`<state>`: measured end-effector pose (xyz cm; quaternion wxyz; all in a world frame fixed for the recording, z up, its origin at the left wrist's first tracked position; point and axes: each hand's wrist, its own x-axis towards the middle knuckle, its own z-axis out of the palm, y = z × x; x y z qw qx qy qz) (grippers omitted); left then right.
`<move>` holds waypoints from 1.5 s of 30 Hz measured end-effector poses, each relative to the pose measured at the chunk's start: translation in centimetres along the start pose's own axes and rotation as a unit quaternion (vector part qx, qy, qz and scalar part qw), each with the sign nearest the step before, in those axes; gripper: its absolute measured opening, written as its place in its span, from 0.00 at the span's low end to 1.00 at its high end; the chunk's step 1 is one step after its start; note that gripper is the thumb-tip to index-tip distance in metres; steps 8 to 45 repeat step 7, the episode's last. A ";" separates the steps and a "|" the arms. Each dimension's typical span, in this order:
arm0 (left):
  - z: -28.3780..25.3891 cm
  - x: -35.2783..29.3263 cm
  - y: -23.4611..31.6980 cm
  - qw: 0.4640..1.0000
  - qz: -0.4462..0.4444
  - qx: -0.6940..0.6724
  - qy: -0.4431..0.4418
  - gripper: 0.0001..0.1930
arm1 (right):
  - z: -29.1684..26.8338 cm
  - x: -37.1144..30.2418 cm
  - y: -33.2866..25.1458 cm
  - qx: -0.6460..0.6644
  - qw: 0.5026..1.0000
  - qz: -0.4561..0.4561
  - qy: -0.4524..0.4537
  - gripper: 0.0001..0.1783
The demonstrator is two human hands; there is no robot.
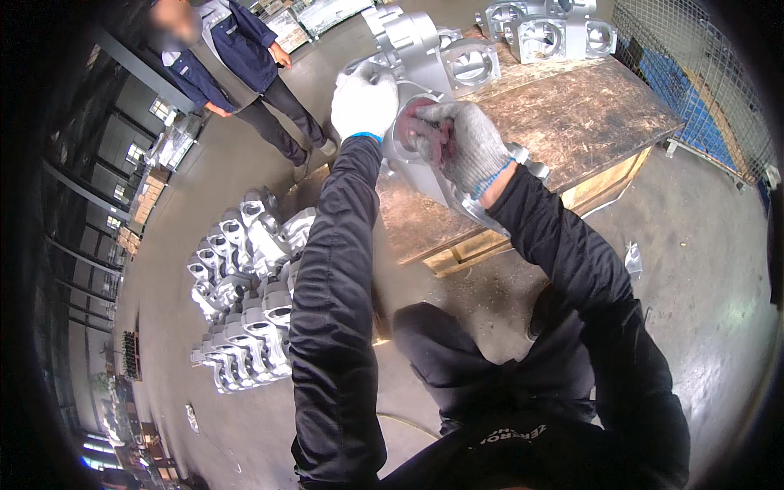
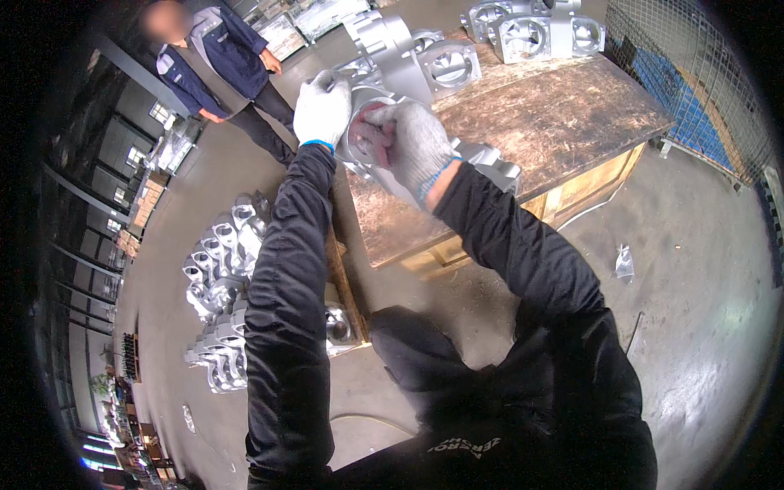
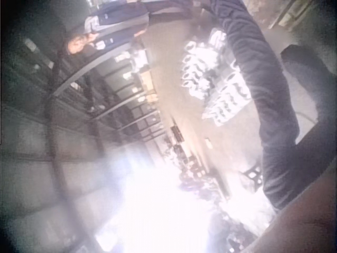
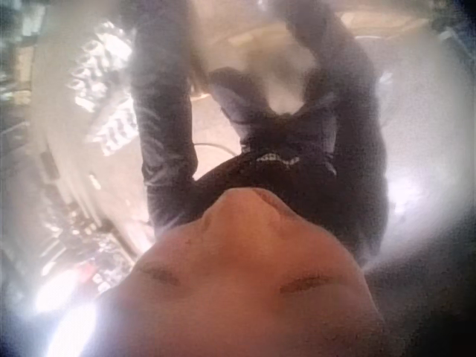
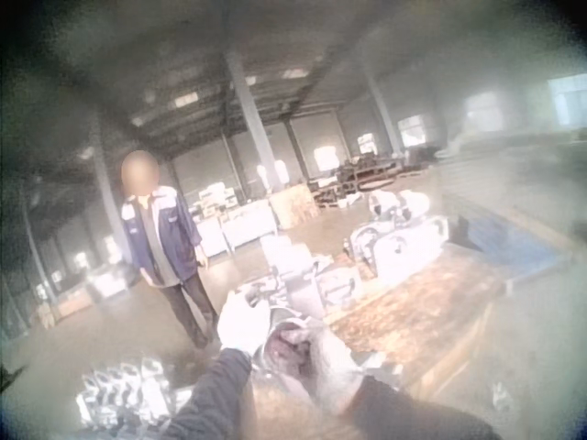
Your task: The person uses a file to deburr edges on a metal casting, then uses a sanding block to smooth the surfaces. The person handles multiple metal parts on a wooden workbench in a workshop.
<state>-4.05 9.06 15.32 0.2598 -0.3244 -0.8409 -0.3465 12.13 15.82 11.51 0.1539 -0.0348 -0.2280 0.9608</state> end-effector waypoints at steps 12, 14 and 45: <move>-0.1 0.0 0.0 1.000 0.018 -0.005 -0.012 0.17 | -3.2 -1.6 0.1 -0.880 0.372 -0.275 -0.104 0.42; -0.1 0.0 0.0 1.000 0.018 -0.005 -0.012 0.17 | -3.2 -1.6 0.1 -0.880 0.372 -0.275 -0.104 0.42; -0.1 0.0 0.0 1.000 0.018 -0.005 -0.012 0.17 | -3.2 -1.6 0.1 -0.880 0.372 -0.275 -0.104 0.42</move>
